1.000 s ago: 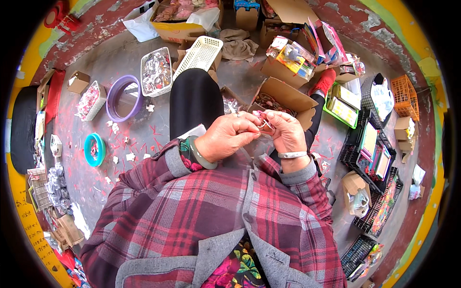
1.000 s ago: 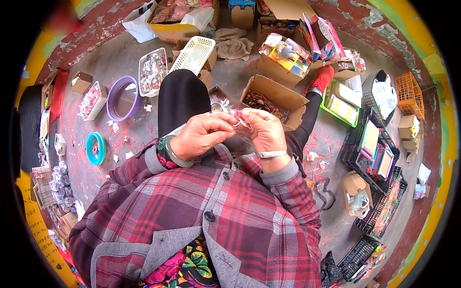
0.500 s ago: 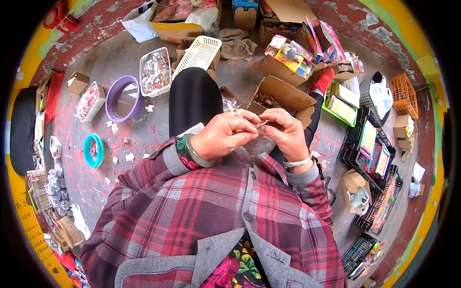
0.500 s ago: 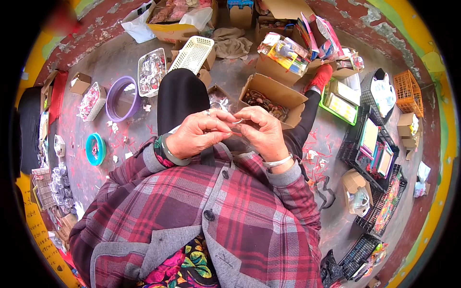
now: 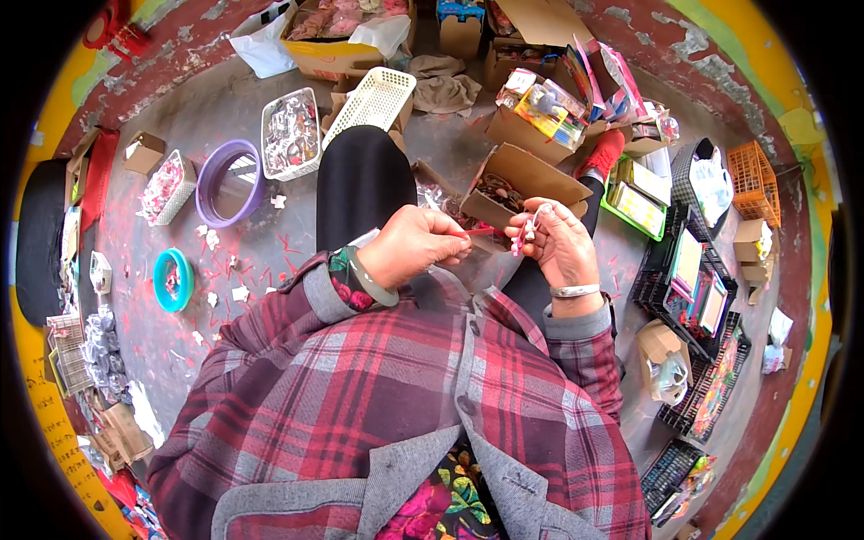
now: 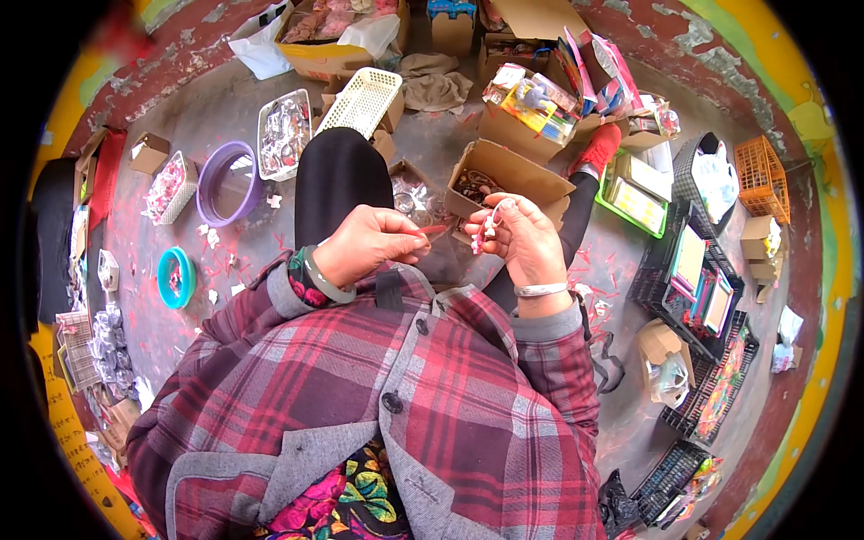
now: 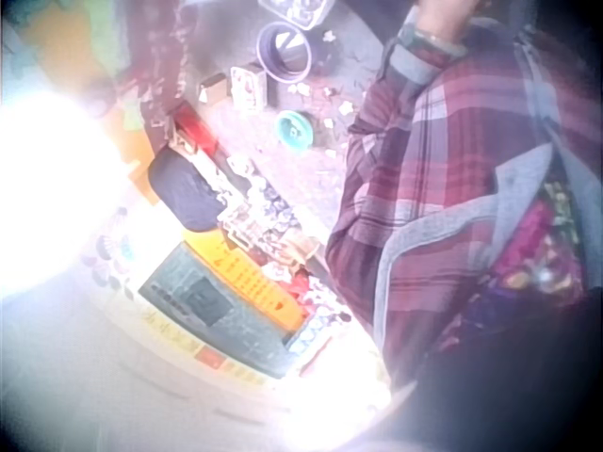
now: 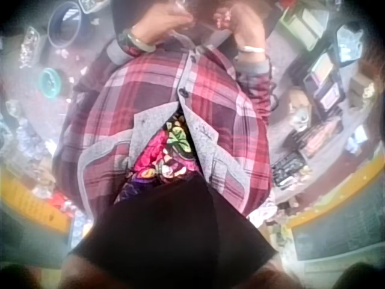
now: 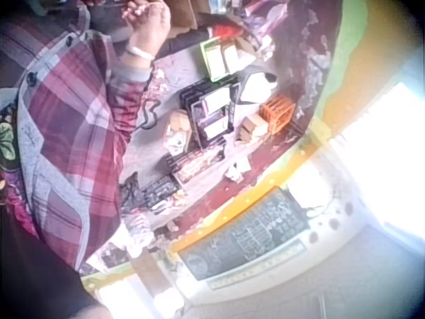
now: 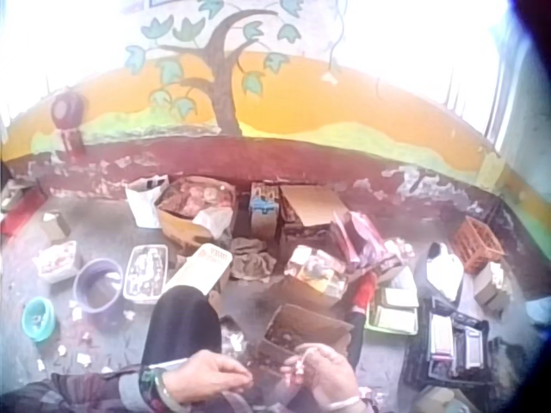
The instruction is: The person sits on the floor and sorts through small items from a cardboard box. They pick up various hair accessories, including hair ties and clips, examine them, and place them into a small plastic bag.
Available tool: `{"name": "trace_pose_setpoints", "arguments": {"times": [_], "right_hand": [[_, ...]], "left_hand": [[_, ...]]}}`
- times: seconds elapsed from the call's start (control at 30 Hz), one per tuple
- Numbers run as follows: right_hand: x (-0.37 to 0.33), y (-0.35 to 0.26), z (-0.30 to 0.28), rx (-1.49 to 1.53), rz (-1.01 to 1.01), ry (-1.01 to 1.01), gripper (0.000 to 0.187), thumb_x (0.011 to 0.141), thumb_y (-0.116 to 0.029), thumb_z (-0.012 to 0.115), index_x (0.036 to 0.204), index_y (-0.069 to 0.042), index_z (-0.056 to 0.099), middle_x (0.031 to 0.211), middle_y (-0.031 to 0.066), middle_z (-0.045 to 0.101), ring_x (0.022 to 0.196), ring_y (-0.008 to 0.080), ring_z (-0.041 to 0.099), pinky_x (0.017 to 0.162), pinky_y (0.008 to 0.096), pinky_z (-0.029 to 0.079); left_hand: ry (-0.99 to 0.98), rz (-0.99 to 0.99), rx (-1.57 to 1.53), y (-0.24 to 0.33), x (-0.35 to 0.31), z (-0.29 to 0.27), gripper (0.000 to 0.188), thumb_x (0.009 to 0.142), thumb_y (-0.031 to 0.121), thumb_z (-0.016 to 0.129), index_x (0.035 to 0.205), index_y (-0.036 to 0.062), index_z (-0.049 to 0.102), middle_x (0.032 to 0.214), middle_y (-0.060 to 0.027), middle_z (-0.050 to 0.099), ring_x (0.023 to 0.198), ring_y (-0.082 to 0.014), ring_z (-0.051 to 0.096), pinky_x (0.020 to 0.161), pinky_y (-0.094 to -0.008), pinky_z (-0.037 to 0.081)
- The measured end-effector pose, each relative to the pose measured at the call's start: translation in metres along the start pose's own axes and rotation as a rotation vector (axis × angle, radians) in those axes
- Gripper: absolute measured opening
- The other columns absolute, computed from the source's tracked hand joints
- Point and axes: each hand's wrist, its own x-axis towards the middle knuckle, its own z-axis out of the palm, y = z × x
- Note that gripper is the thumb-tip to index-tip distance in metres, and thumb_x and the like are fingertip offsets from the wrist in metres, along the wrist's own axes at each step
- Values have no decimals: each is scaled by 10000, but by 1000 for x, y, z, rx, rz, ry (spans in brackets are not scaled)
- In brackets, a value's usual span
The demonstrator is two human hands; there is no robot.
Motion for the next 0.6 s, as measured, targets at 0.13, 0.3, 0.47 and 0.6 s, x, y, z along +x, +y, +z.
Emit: {"name": "trace_pose_setpoints", "arguments": {"times": [0.13,0.3,0.47,0.6], "right_hand": [[3,-2,-5,139,72,-74,289,856,-121,576,1111,-7,502,929,133,610,814,221,639,652,274,532],[-4,-8,8,212,-17,-237,341,802,-28,615,1121,-6,497,920,116,594,839,218,615,744,333,521],[-9,-6,36,217,-105,-319,339,794,9,606,1118,-3,504,930,98,591,854,201,605,788,332,498],[-9,5,40,43,-163,-300,320,799,5,608,1106,10,520,934,73,605,881,152,581,815,270,466]], "left_hand": [[47,-62,75,-1,3,0,139,799,83,660,841,-50,652,755,-78,646,673,-107,603,622,-213,491],[73,-114,107,9,0,5,143,789,77,662,830,-59,651,723,-76,639,633,-102,593,567,-211,479],[21,-64,63,0,6,4,155,789,82,668,807,-69,641,702,-68,615,615,-102,573,555,-223,469],[52,-48,46,4,3,6,170,790,101,682,822,-62,644,724,-80,629,642,-108,591,581,-228,483]]}}
